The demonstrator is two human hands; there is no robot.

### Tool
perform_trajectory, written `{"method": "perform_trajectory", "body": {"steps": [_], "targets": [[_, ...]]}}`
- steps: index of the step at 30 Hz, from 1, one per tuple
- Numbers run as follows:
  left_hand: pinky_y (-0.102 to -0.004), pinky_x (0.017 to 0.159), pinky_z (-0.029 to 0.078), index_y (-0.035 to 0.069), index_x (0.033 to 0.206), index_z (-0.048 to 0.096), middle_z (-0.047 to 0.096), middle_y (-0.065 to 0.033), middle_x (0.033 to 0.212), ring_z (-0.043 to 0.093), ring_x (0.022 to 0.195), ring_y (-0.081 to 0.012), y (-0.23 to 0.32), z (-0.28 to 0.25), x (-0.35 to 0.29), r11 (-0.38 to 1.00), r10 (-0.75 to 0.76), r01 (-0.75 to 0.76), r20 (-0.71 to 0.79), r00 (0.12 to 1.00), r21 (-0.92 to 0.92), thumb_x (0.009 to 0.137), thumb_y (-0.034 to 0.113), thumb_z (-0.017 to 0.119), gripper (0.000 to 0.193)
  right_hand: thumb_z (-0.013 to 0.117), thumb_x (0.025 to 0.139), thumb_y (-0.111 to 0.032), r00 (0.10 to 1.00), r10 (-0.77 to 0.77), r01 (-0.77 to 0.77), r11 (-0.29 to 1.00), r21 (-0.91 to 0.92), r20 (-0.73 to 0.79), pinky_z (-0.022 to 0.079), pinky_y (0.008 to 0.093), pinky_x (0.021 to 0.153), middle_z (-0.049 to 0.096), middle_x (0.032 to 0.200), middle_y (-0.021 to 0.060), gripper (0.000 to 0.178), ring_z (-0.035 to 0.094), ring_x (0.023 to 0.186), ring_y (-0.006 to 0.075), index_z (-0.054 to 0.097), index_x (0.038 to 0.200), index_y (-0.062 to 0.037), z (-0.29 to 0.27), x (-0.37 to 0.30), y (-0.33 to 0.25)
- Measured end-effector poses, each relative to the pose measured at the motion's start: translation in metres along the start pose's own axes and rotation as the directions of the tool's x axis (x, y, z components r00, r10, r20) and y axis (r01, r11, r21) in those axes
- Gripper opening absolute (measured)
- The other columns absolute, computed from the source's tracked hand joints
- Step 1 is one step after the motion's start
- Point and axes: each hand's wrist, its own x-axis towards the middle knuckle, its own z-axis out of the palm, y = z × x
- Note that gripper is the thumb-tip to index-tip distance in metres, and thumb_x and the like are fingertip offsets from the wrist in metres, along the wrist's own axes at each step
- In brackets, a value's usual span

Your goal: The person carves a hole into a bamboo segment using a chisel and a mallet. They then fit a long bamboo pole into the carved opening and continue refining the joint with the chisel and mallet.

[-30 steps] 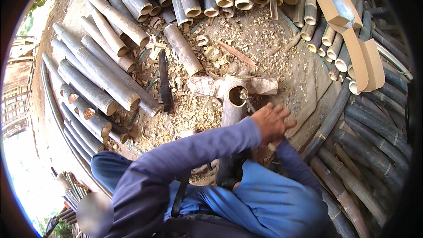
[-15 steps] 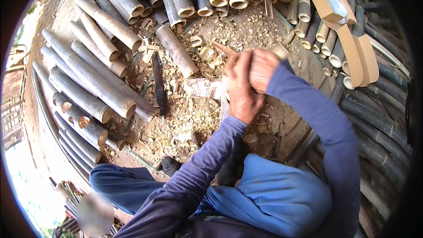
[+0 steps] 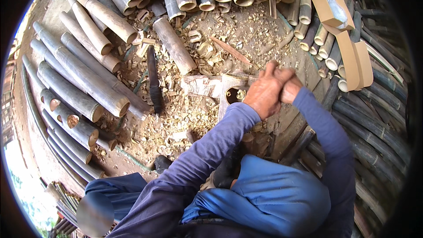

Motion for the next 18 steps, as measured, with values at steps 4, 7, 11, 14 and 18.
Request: {"method": "perform_trajectory", "body": {"steps": [4, 7, 11, 14, 18], "targets": [[-0.0491, 0.112, 0.047, 0.012, 0.146, 0.052, 0.043, -0.0271, 0.142, 0.051, 0.131, -0.0466, -0.019, -0.008, -0.014, 0.998, -0.002, -0.027, -0.464, 0.886, -0.055, 0.072, -0.003, 0.073, 0.079, 0.069, 0.087, -0.028, 0.905, -0.413, 0.352, 0.599, -0.72, 0.099, 0.056, 0.0381, 0.093, 0.067, 0.105, 0.0095, 0.035, 0.066, 0.098, 0.0236, 0.063, 0.115, -0.0081, -0.04, 0.015, -0.078], [-0.0484, 0.116, 0.041, 0.007, 0.148, 0.048, 0.044, -0.0249, 0.141, 0.044, 0.135, -0.0427, -0.019, -0.011, -0.02, 0.997, -0.03, -0.032, -0.695, 0.718, -0.076, 0.077, 0.008, 0.08, 0.078, 0.073, 0.084, -0.029, 0.91, -0.393, 0.318, 0.462, -0.828, 0.13, 0.052, 0.0402, 0.098, 0.07, 0.107, 0.0069, 0.03, 0.066, 0.099, 0.024, 0.07, 0.107, -0.0105, -0.04, 0.029, -0.115], [-0.0501, 0.115, 0.044, 0.009, 0.159, 0.029, 0.033, -0.0308, 0.149, 0.046, 0.135, -0.0475, -0.019, 0.015, -0.021, 0.996, -0.068, 0.019, -0.568, 0.82, -0.091, 0.07, 0.001, 0.08, 0.104, 0.07, 0.087, -0.03, 0.904, -0.424, 0.343, 0.638, -0.689, 0.057, 0.052, 0.041, 0.097, 0.07, 0.099, 0.0091, 0.029, 0.067, 0.095, 0.0253, 0.068, 0.106, -0.0067, -0.03, 0.022, -0.068], [-0.0535, 0.106, 0.052, 0.016, 0.163, 0.015, 0.023, -0.0386, 0.153, 0.047, 0.129, -0.058, 0.008, 0.029, -0.027, 0.99, -0.12, 0.136, -0.331, 0.936, 0.024, 0.063, -0.008, 0.071, 0.116, 0.064, 0.093, -0.028, 0.846, -0.489, 0.492, 0.562, -0.665, 0.212, 0.05, 0.0474, 0.104, 0.064, 0.114, 0.0176, 0.035, 0.063, 0.107, 0.0297, 0.063, 0.121, -0.0067, -0.022, -0.008, -0.028], [-0.055, 0.094, 0.057, 0.021, 0.164, 0.01, 0.022, -0.0408, 0.152, 0.055, 0.114, -0.0601, 0.023, 0.037, -0.029, 0.979, -0.177, 0.188, -0.138, 0.974, 0.073, 0.062, -0.004, 0.07, 0.121, 0.063, 0.095, -0.027, 0.877, -0.401, 0.476, 0.641, -0.602, 0.266, 0.045, 0.0445, 0.112, 0.057, 0.137, 0.02, 0.051, 0.058, 0.124, 0.031, 0.052, 0.141, -0.0071, 0.019, -0.012, 0.032]]}}
